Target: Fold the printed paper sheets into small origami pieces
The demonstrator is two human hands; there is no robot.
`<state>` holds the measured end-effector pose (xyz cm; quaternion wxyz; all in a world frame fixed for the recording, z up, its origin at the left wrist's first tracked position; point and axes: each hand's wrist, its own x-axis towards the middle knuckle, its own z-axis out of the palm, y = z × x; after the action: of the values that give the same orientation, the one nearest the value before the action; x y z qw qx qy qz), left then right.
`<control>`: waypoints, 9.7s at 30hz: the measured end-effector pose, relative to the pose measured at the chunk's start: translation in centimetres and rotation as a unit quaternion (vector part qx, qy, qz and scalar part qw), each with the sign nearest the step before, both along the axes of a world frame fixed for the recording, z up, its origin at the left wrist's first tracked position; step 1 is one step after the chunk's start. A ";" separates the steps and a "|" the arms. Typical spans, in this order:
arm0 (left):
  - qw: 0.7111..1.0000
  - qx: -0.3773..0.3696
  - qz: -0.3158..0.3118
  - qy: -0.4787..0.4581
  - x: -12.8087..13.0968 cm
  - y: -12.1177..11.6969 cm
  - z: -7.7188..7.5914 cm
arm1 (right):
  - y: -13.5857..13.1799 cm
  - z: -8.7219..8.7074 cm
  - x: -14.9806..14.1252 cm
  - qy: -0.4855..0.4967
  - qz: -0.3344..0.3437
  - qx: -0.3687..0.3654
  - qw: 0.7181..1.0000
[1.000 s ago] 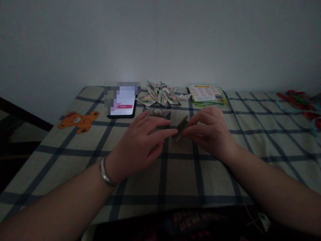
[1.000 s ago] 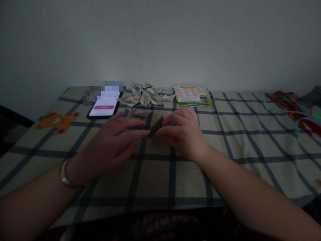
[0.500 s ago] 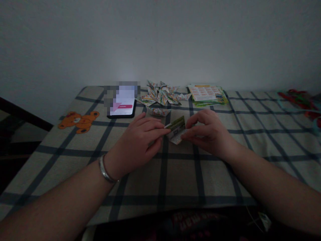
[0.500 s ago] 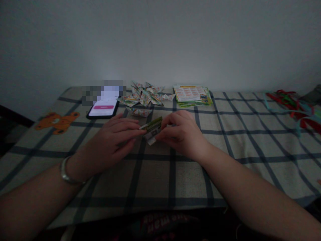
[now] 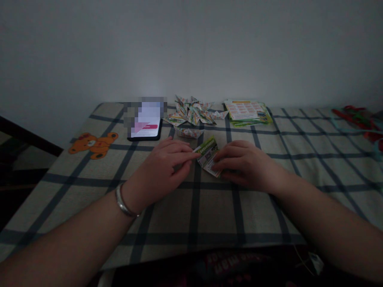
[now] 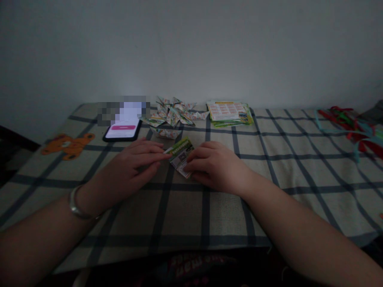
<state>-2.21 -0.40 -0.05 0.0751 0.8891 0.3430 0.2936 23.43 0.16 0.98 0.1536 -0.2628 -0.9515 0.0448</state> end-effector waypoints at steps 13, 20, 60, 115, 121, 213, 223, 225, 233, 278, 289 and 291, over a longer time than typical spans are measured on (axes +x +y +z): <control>0.999 -0.023 0.022 0.003 -0.1 -0.2 0.0 | 0.0 -0.1 0.1 -0.008 -0.003 -0.023 1.000; 0.995 0.032 -0.001 0.096 0.2 -0.7 -0.2 | 0.0 0.1 0.1 -0.011 -0.018 -0.035 0.999; 0.983 0.053 -0.076 0.156 1.4 -1.6 -0.6 | 1.3 -1.8 -1.5 0.054 -0.211 -0.042 0.975; 0.982 0.034 -0.053 0.177 1.6 -1.6 -0.8 | 1.4 -1.6 0.3 0.081 -0.107 -0.081 0.988; 0.979 0.063 -0.064 0.181 1.5 -1.6 -1.0 | 1.5 -2.0 0.3 0.081 -0.111 -0.054 0.989; 0.977 -0.001 -0.007 0.213 2.1 -2.5 -0.5 | -0.3 0.1 -0.1 -0.080 -0.196 0.048 0.976; 0.977 0.006 -0.010 0.212 2.1 -2.5 -0.6 | -0.2 0.1 0.3 -0.079 -0.227 0.076 0.968; 0.977 0.007 -0.009 0.213 2.1 -2.5 -0.5 | -0.1 0.1 0.4 -0.088 -0.238 0.076 0.964; 0.978 0.007 -0.010 0.209 2.1 -2.5 -0.3 | 0.3 0.1 0.8 -0.104 -0.250 0.076 0.960; 0.995 -0.073 -0.018 0.060 1.1 -0.6 -0.5 | 1.0 -0.2 0.0 0.055 -0.065 0.175 0.981; 0.995 0.014 0.014 0.099 1.7 -0.5 -0.5 | 0.0 -0.5 -1.3 0.097 -0.007 0.156 0.983; 0.994 0.028 0.020 0.108 1.8 -0.6 -0.4 | 0.0 -0.5 -1.4 0.095 -0.013 0.129 0.987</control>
<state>-0.39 -0.99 -0.48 0.0070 0.9103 0.3582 0.2072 22.07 0.15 0.51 0.2765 -0.2474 -0.9270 -0.0555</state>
